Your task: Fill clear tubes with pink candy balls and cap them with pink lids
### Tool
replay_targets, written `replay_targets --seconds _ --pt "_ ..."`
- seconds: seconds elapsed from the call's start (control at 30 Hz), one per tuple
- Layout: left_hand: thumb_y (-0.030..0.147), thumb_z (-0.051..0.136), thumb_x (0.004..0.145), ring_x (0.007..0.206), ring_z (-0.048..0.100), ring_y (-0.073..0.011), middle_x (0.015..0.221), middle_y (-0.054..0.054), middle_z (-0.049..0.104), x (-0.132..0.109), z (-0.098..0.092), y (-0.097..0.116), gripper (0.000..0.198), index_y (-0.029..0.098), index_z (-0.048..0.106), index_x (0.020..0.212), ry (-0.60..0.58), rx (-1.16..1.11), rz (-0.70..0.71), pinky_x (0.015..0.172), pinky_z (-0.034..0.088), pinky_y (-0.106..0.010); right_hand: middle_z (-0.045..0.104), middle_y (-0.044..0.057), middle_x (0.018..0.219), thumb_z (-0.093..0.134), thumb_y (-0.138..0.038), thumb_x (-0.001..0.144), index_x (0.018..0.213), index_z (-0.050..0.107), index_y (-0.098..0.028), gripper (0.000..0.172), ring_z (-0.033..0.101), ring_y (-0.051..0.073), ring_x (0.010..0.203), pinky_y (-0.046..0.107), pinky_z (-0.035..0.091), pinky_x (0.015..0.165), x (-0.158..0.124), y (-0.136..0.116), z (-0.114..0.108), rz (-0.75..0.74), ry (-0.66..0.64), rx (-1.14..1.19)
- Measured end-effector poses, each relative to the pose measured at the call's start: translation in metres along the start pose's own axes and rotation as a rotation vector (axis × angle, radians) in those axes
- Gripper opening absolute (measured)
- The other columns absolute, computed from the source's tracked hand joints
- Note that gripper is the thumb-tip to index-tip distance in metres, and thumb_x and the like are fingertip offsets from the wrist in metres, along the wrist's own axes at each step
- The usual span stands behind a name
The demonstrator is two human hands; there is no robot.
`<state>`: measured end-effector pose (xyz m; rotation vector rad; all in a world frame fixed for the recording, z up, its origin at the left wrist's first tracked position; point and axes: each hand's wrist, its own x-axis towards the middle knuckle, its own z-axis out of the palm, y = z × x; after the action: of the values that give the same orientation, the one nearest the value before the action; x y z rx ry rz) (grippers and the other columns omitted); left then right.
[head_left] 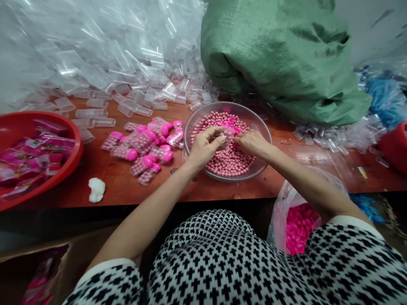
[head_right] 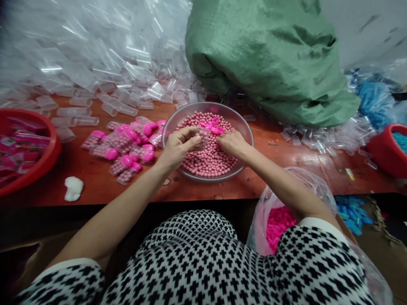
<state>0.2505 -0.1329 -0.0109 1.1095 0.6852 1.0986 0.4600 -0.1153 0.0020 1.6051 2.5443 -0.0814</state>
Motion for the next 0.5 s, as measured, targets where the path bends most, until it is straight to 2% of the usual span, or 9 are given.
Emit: replay_targets --seconds 0.07,0.1,0.2,0.27,0.37,0.5 --pt "0.046 0.084 0.069 0.093 0.072 -0.0233 0.1 -0.008 0.074 0.0 0.0 0.0 0.045 0.016 0.068 0.099 -0.007 -0.005 -0.016 0.082 0.062 -0.04 0.075 0.012 0.093 0.062 -0.02 0.087 0.086 0.069 -0.016 0.008 0.067 0.027 0.093 0.038 0.047 0.084 -0.001 0.005 0.0 0.067 0.09 0.206" --pt "0.047 0.085 0.069 0.09 0.072 -0.0224 0.098 -0.008 0.074 0.001 0.001 0.0 0.046 0.016 0.068 0.098 -0.008 -0.009 -0.028 0.081 0.062 -0.039 0.073 0.009 0.088 0.066 -0.025 0.084 0.085 0.066 -0.018 0.007 0.066 0.024 0.087 0.036 0.049 0.08 -0.002 0.008 -0.001 0.112 0.159 0.383" --pt "0.047 0.088 0.064 0.083 0.071 -0.0186 0.093 -0.006 0.074 0.003 0.002 0.0 0.048 0.015 0.067 0.094 0.011 -0.054 -0.079 0.077 0.062 -0.035 0.065 -0.001 0.076 0.078 -0.04 0.073 0.09 0.059 -0.022 0.031 0.062 0.016 0.071 0.03 0.052 0.067 -0.006 0.01 -0.006 0.227 0.363 1.06" --pt "0.044 0.091 0.061 0.078 0.069 -0.0155 0.088 -0.004 0.073 0.004 0.002 0.001 0.047 0.016 0.067 0.091 0.052 -0.106 -0.108 0.075 0.061 -0.032 0.063 -0.004 0.077 0.084 -0.04 0.064 0.092 0.057 -0.024 0.043 0.061 0.013 0.068 0.029 0.055 0.065 -0.01 0.005 -0.01 0.266 0.448 1.401" --pt "0.037 0.092 0.061 0.073 0.067 -0.012 0.085 -0.002 0.071 0.004 0.003 0.003 0.043 0.015 0.066 0.088 0.074 -0.166 -0.131 0.073 0.061 -0.029 0.063 -0.004 0.082 0.088 -0.034 0.058 0.087 0.058 -0.024 0.043 0.061 0.011 0.071 0.029 0.058 0.071 -0.017 -0.007 -0.012 0.28 0.538 1.613" --pt "0.034 0.092 0.061 0.076 0.069 -0.0123 0.086 -0.001 0.071 0.004 0.003 0.004 0.044 0.016 0.066 0.091 0.054 -0.246 -0.139 0.076 0.061 -0.031 0.061 -0.004 0.081 0.087 -0.035 0.06 0.081 0.059 -0.023 0.038 0.061 0.011 0.071 0.029 0.058 0.076 -0.025 -0.021 -0.006 0.268 0.573 1.595"
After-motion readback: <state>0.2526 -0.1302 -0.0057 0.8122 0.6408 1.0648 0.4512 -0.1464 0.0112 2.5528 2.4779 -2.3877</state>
